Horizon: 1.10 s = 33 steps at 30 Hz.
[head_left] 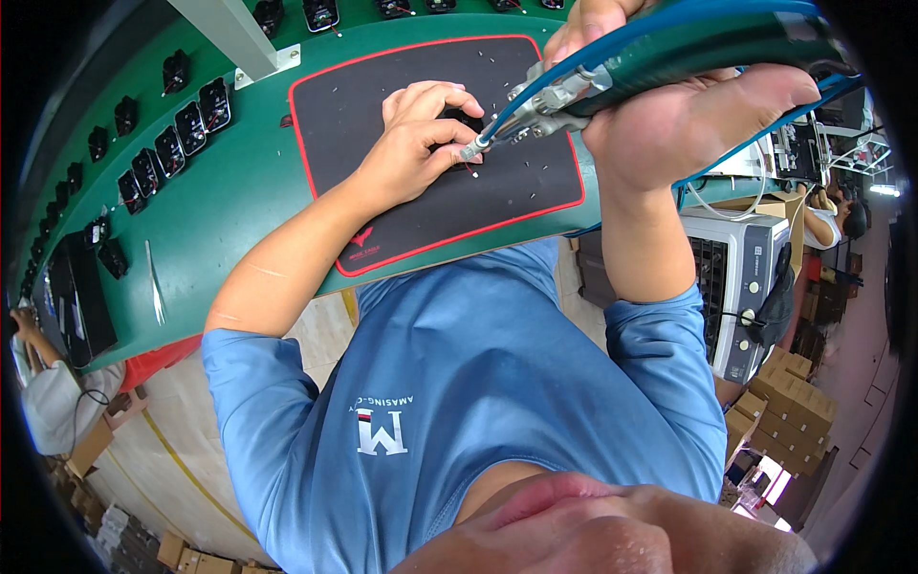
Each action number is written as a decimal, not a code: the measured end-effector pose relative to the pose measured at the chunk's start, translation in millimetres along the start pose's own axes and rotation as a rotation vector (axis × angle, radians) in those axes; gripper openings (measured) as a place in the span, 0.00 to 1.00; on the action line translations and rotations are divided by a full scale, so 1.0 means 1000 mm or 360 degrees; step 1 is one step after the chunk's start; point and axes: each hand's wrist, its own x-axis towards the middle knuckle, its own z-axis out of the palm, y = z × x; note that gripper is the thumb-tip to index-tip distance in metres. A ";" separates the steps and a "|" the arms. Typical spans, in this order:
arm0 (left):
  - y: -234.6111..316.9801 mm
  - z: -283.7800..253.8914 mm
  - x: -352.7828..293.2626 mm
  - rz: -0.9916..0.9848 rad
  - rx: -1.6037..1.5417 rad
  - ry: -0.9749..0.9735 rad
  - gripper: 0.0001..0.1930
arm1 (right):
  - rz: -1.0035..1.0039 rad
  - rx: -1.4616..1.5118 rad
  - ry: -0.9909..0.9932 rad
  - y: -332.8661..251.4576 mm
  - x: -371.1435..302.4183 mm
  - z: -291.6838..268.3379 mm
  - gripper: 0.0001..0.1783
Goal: The person assembles small black electronic components into a housing using an electric screwdriver to secure them with screws.
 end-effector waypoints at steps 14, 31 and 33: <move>-0.002 -0.003 -0.002 -0.0062 -0.0220 -0.0117 0.11 | -0.0068 0.0042 -0.0033 0.003 0.000 0.000 0.55; 0.008 0.006 -0.004 -0.0129 0.0374 -0.0120 0.45 | 0.0054 -0.0021 0.0147 0.020 -0.018 -0.007 0.60; 0.006 0.007 -0.004 -0.0119 0.0348 -0.0099 0.45 | 0.0094 0.0009 0.0151 0.019 -0.019 -0.007 0.60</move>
